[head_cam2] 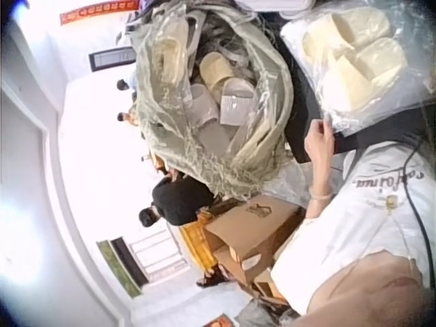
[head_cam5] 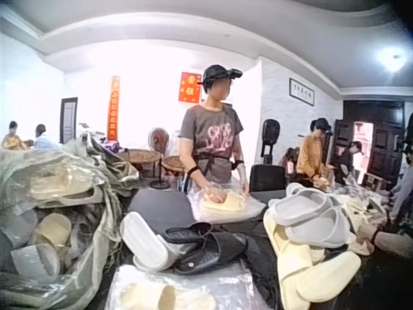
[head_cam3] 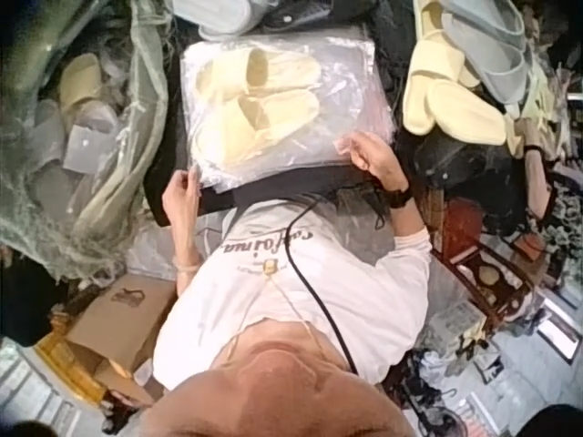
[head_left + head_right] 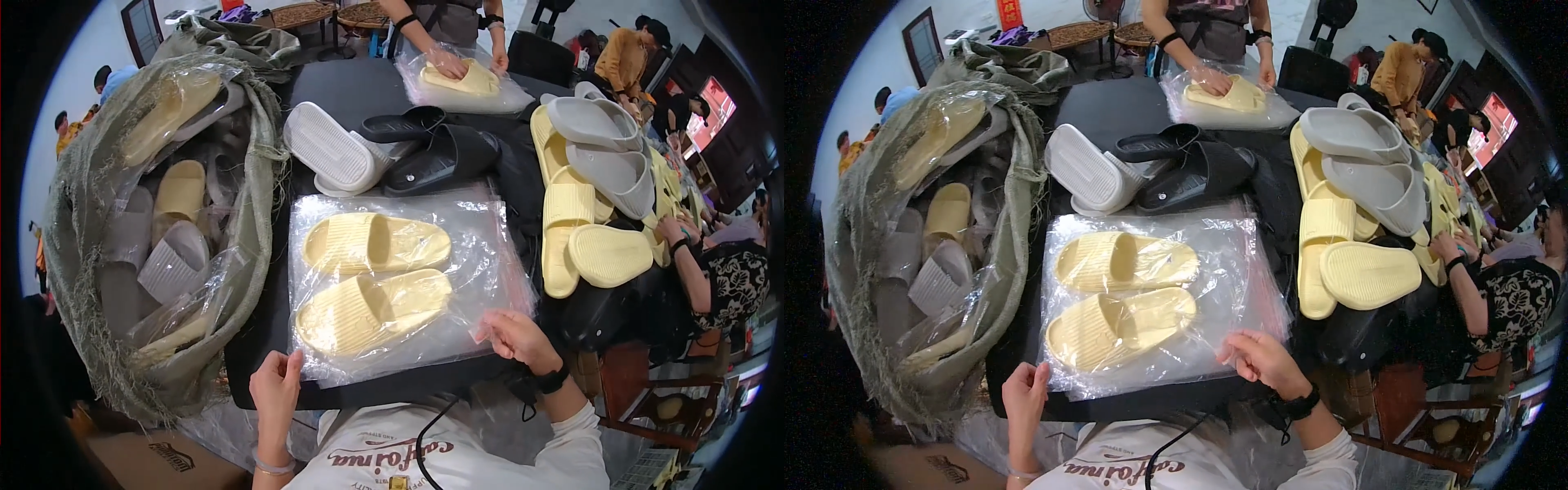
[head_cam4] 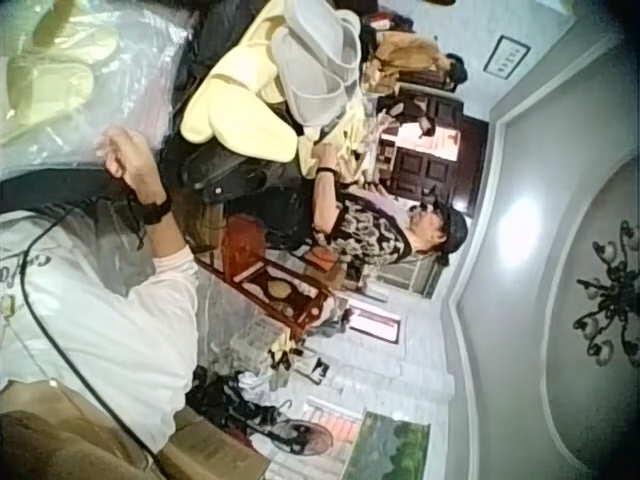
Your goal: The recorder is packing pairs of slippers into plastic bags at a shared industrial work table.
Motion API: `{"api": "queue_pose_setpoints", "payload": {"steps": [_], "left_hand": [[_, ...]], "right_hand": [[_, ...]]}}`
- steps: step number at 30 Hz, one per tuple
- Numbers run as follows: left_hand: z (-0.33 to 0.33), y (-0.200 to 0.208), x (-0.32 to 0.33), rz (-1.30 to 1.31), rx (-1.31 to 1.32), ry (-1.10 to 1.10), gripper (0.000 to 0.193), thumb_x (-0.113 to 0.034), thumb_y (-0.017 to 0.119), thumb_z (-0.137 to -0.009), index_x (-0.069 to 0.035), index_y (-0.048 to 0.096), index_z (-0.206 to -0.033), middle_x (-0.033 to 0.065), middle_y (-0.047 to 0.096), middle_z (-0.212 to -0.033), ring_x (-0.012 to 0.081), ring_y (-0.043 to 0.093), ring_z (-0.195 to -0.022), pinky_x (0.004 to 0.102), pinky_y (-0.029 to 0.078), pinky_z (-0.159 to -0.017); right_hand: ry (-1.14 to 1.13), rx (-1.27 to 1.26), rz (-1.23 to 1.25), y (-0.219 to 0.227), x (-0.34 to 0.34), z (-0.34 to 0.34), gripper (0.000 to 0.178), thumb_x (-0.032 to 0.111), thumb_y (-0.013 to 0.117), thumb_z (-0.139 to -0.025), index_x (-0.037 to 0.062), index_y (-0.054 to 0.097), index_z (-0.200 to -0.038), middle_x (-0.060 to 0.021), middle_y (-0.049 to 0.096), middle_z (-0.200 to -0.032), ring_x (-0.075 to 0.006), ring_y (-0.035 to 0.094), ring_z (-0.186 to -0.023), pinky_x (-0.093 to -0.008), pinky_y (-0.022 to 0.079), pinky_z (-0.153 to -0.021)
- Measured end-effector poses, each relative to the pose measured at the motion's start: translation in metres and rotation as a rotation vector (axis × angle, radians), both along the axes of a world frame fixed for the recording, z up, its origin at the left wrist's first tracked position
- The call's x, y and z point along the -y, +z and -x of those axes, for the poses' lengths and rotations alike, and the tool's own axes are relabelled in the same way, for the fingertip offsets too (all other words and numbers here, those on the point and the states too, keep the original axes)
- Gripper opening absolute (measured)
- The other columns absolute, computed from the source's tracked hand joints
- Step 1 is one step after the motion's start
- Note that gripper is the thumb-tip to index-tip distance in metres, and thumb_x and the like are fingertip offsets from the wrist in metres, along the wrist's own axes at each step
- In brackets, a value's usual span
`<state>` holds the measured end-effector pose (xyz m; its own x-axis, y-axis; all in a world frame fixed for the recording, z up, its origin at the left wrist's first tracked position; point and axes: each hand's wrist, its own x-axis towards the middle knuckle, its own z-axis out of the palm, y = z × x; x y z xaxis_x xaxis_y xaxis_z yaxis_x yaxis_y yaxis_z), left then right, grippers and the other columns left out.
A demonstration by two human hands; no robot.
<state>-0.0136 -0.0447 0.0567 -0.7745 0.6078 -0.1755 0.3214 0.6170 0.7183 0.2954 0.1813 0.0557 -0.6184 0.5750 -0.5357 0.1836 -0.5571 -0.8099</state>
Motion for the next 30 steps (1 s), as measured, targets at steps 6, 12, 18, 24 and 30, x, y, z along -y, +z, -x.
{"api": "queue_pose_setpoints", "payload": {"steps": [6, 12, 18, 24, 30], "left_hand": [[0.003, -0.004, -0.001, -0.003, -0.181, -0.026, 0.03, -0.026, 0.063, -0.087, 0.0, 0.056, -0.072, 0.0112, 0.054, -0.055, 0.0215, 0.052, -0.049, 0.0319, 0.04, -0.05], [0.002, -0.022, 0.001, 0.029, -0.287, -0.117, 0.028, -0.027, 0.065, -0.086, -0.002, 0.056, -0.075, 0.0102, 0.055, -0.057, 0.0265, 0.054, -0.051, 0.0362, 0.042, -0.051], [0.001, -0.002, -0.014, -0.13, -0.757, -0.134, 0.034, -0.019, 0.069, -0.08, 0.0, 0.056, -0.104, 0.0149, 0.059, -0.106, 0.0324, 0.055, -0.101, 0.0408, 0.044, -0.083], [0.004, -0.032, -0.028, 0.05, -0.499, -0.567, 0.067, -0.037, 0.047, -0.092, 0.0, 0.024, -0.143, 0.0173, 0.025, -0.149, 0.0347, 0.021, -0.139, 0.0533, 0.017, -0.108], [-0.004, -0.046, -0.03, -0.064, -0.405, -0.477, 0.074, -0.044, 0.043, -0.092, 0.002, 0.018, -0.144, 0.0182, 0.024, -0.149, 0.0352, 0.024, -0.137, 0.0533, 0.018, -0.108]], "right_hand": [[-0.342, 0.018, -0.555, 0.019, -0.013, -0.01, 0.022, 0.017, 0.046, -0.096, 0.0008, 0.055, -0.085, -0.0006, 0.046, -0.051, -0.0064, 0.041, -0.04, -0.021, 0.031, -0.037], [-0.18, 0.497, -0.621, 0.0, -0.016, -0.035, 0.02, 0.018, 0.051, -0.092, 0.0001, 0.056, -0.085, -0.0043, 0.052, -0.055, -0.0103, 0.05, -0.043, -0.0258, 0.041, -0.042], [-0.094, 0.776, -1.136, 0.038, -0.02, -0.019, 0.02, 0.02, 0.064, -0.082, 0.0001, 0.062, -0.084, -0.013, 0.058, -0.081, -0.0246, 0.059, -0.073, -0.0349, 0.047, -0.065], [0.801, 0.224, -1.251, 0.047, -0.057, 0.026, 0.045, 0.032, 0.071, -0.077, 0.006, 0.061, -0.113, -0.0172, 0.058, -0.116, -0.031, 0.054, -0.107, -0.0383, 0.041, -0.094], [0.954, -0.007, -1.387, 0.017, -0.099, 0.088, 0.066, 0.028, 0.075, -0.076, 0.0072, 0.047, -0.132, -0.0128, 0.045, -0.138, -0.0314, 0.044, -0.124, -0.0401, 0.035, -0.103]]}}
